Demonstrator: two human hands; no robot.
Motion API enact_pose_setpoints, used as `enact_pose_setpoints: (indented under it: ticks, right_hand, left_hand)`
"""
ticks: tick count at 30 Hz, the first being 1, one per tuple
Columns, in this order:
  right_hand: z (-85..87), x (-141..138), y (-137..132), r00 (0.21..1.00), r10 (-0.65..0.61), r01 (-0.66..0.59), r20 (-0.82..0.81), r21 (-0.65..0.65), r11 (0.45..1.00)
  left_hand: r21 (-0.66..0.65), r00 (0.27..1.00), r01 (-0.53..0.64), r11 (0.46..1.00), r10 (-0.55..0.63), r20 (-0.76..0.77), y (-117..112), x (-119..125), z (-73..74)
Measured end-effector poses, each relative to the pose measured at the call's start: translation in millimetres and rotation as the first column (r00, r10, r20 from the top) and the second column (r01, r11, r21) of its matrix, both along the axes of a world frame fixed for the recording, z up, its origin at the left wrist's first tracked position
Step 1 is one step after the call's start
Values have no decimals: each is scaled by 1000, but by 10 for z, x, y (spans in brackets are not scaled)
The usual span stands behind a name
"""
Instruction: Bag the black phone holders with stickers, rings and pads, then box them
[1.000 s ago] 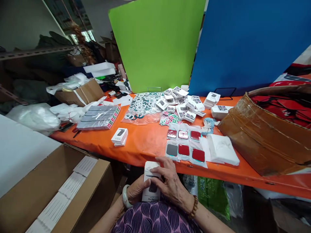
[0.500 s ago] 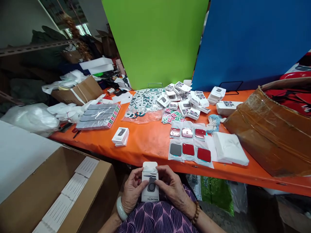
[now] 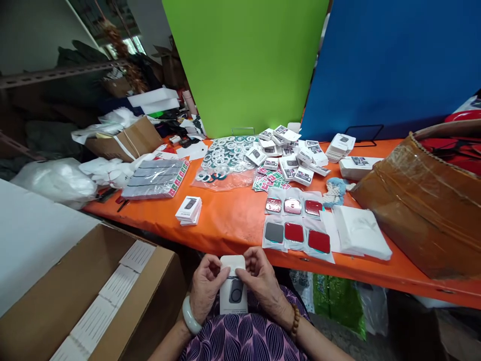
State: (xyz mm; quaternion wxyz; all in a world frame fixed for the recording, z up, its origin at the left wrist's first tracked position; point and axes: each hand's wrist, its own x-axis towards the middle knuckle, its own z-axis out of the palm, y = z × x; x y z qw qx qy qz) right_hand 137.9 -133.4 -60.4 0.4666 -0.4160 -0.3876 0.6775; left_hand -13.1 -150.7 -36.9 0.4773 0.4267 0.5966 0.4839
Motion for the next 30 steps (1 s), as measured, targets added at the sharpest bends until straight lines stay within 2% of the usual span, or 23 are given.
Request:
enact_pose_setpoints:
  ticks: [3, 5, 7, 9, 11, 14, 18, 23, 27, 30]
  right_hand:
    - [78, 58, 25, 985, 162, -163, -54, -29, 986]
    - [127, 116, 14, 978, 201, -204, 46, 56, 977]
    - [159, 168, -12, 963, 163, -208, 214, 210, 955]
    - [168, 199, -38, 929, 132, -254, 347, 336, 907]
    - [153, 206, -48, 910, 125, -290, 396, 390, 874]
    - [113, 179, -21, 912, 93, -268, 399, 408, 873]
    - [83, 116, 82, 891, 79, -254, 446, 346, 903]
    - [58, 28, 258, 930, 144, -177, 338, 67, 982]
    - [44, -14, 343, 955, 212, -196, 207, -97, 976]
    - [11, -13, 349, 956, 239, -222, 168, -116, 968]
  left_hand:
    - [-62, 989, 81, 995, -73, 129, 11, -20, 78]
    - [-82, 983, 154, 985, -145, 110, 4, -47, 92]
    - [-61, 985, 171, 983, -169, 36, -14, -75, 69]
    - [-15, 984, 174, 985, -174, -25, -37, -99, 21]
    - [20, 980, 191, 981, -190, -51, -52, -118, -31]
    - [17, 977, 207, 978, -205, -57, -45, -129, -88]
    - [-84, 988, 155, 984, -155, 2, 46, -113, -122]
    - [-126, 989, 135, 983, -127, 71, 258, -111, -144]
    - [-179, 984, 172, 969, -159, 86, 353, -163, -128]
    - [-194, 972, 232, 953, -219, 88, 348, -220, -119]
